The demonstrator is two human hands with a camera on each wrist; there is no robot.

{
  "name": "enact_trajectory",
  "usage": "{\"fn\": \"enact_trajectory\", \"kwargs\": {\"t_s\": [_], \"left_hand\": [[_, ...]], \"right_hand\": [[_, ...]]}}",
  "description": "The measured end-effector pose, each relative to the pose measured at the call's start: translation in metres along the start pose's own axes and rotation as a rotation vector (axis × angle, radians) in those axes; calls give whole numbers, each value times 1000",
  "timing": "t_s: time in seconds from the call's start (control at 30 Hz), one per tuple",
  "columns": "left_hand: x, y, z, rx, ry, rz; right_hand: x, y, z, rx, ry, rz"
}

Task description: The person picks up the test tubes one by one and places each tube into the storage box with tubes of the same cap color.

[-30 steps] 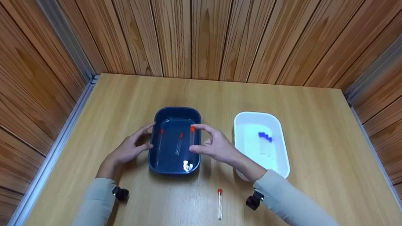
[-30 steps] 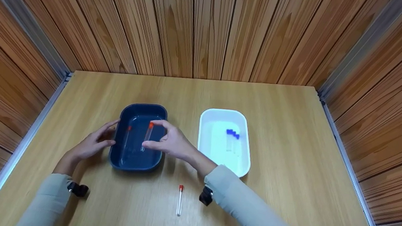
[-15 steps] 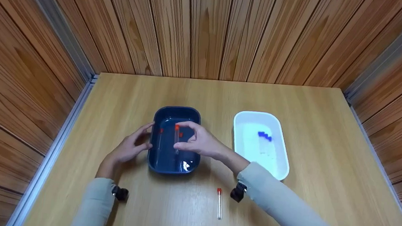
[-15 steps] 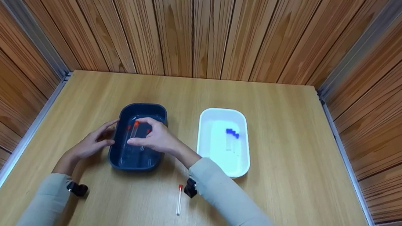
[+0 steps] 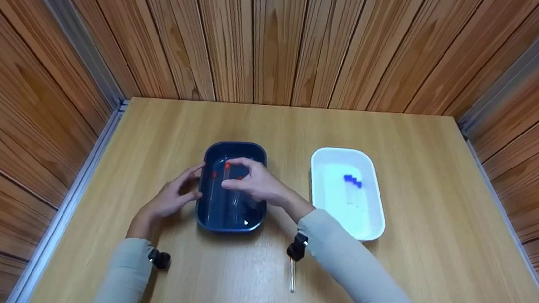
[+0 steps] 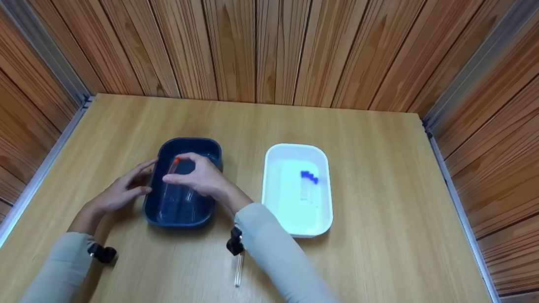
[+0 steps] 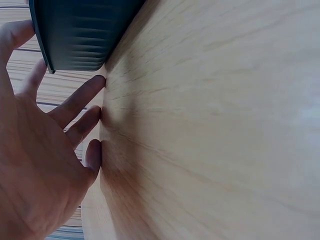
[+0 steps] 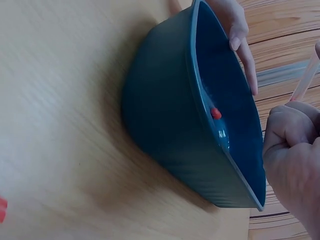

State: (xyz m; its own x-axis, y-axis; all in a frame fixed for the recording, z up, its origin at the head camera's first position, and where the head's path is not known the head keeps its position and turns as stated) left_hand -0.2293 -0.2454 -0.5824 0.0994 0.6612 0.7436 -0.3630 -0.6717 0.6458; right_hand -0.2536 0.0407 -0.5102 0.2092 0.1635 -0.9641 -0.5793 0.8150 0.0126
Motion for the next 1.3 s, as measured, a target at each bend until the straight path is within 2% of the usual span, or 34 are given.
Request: {"fn": "enact_trajectory", "kwargs": {"t_s": [0.2, 0.43, 0.57, 0.93, 1.3], "left_hand": [[-1, 0, 1, -11, 9, 30], [-1, -1, 2, -4, 6, 21], [0, -2, 2, 3, 5, 9], [0, -2, 0, 2, -10, 14], [-1, -1, 0, -4, -12, 17]], "right_hand": [[3, -5, -9, 6, -42, -107], [12, -17, -16, 0, -88, -398], [16, -23, -20, 5, -126, -482], [25, -25, -30, 28, -229, -525], [24, -23, -31, 64, -307, -470]]}}
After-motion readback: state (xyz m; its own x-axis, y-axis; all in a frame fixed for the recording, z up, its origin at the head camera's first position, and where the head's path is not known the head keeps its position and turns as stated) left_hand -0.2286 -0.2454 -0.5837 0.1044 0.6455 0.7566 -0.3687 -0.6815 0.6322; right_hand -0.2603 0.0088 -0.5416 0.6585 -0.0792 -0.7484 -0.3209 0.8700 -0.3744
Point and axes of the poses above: each hand's wrist, its own z-axis away from the middle knuckle, its own y-axis out of the back of the hand, x = y × z, the point moved 2 cm from there along -z, towards the middle knuckle, and after that the axes turned 12 degrees about -z, right-handed, at the moved point
